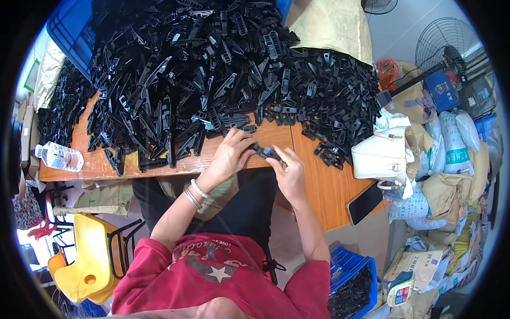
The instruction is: Sorting and inspecting a large quantity of black plastic components on a workbench.
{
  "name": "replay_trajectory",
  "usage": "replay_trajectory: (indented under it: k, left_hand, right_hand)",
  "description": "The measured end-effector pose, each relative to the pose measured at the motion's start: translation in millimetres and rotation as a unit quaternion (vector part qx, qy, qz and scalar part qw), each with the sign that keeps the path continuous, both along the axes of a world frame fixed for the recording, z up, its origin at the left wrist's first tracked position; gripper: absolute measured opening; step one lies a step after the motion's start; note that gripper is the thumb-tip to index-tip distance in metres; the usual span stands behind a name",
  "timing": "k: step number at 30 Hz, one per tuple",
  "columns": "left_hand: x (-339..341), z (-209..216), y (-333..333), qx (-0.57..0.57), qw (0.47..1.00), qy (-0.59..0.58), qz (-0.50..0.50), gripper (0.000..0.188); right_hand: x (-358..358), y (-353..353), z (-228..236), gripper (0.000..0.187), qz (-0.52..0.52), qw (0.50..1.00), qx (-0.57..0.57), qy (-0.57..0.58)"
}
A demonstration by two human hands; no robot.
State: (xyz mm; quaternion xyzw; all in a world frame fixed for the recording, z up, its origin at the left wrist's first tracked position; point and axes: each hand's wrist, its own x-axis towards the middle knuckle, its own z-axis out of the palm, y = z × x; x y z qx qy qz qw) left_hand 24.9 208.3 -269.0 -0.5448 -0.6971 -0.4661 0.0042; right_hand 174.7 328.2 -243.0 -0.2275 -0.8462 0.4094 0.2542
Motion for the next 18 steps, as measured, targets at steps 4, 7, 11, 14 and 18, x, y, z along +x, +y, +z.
replay_trajectory:
  k: [4,7,11,14,18]
  left_hand:
    - [0,0,0,-0.006,1.0,0.013,0.007,0.022]
    - [-1,5,-1,-0.006,1.0,0.013,-0.008,0.019]
    - [-1,7,0,-0.027,0.998,0.017,-0.054,0.017]
    - [-3,8,0,-0.028,0.997,0.038,-0.061,0.018]
    - [-4,8,-3,0.008,0.999,0.023,-0.041,0.024]
  right_hand:
    - [6,7,-12,0.028,-0.019,0.999,-0.029,0.013]
    - [9,11,-4,0.029,-0.023,0.996,-0.083,-0.022]
    - [0,26,-7,0.03,0.041,0.998,0.045,-0.017]
    - [-13,16,-6,0.028,0.041,0.998,0.041,-0.024]
    - [-9,20,-17,0.027,0.056,0.997,0.054,-0.004]
